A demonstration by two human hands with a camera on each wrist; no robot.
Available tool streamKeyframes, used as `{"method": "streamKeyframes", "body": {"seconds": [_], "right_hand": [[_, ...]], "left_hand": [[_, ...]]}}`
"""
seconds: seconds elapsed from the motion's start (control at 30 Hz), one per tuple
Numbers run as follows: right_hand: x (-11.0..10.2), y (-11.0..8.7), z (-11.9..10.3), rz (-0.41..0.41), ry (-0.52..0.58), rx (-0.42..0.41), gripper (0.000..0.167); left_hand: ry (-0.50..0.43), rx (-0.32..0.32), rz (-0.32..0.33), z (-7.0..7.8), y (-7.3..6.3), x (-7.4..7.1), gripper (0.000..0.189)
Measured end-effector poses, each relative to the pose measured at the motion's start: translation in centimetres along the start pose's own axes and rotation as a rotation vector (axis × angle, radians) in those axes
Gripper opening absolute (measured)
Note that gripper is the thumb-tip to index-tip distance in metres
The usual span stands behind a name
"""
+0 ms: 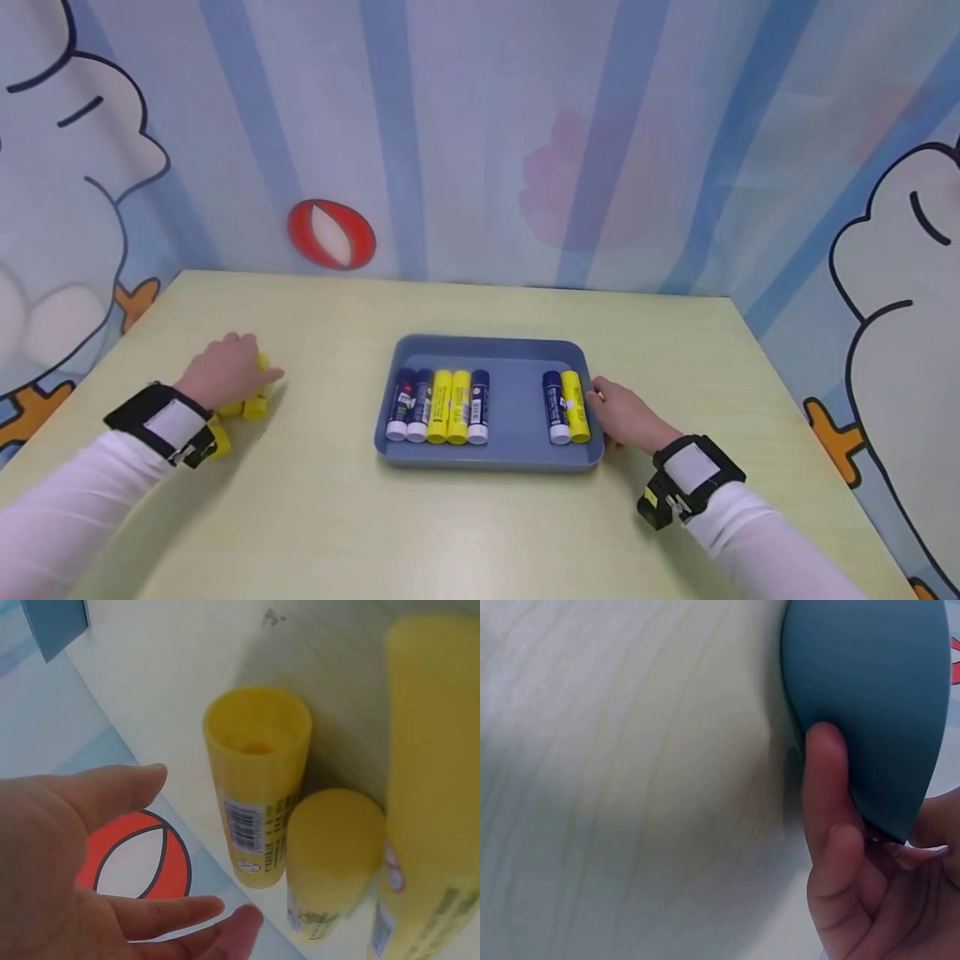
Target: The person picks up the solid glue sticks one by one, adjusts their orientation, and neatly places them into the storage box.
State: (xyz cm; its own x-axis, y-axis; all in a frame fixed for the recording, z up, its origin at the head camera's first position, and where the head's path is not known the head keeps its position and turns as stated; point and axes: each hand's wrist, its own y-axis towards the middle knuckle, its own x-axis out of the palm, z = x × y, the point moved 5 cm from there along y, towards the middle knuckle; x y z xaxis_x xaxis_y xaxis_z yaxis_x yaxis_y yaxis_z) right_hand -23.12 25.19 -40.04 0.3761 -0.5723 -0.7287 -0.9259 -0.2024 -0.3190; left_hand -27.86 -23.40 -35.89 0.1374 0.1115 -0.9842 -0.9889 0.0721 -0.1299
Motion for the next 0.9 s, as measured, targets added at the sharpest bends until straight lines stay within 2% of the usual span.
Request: {"method": "streamKeyframes", "body": {"seconds": [0.1,0.23,0.53,0.7,0.9], "right_hand": [[0.1,0.1,0.0,0.002,-0.003,-0.002,0.021],[0.2,0.1,0.1,-0.001,-0.009,0.005,0.02],[0.2,0.0,-0.2,-0.005,-0.016,0.018,0.018],[0.1,0.0,-0.2,-0.005,-0.012,0.005,0.018],[0.1,0.0,-0.1,-0.005,-0.006,0.004,0.018]], "left_hand": [[-0.059,-0.027,-0.062,-0.1,0.1,0.6,0.051],[-0.086,-0.038,-0.103,-0.2,0.1,1.2,0.048],[-0.091,0.016,-0.063,0.0,0.4,1.7,0.041],[-0.115,0.046,-0.053,0.5,0.6,1.7,0.048],[-0.141,0.02,-0.09,1.0,0.6,1.8,0.048]]}}
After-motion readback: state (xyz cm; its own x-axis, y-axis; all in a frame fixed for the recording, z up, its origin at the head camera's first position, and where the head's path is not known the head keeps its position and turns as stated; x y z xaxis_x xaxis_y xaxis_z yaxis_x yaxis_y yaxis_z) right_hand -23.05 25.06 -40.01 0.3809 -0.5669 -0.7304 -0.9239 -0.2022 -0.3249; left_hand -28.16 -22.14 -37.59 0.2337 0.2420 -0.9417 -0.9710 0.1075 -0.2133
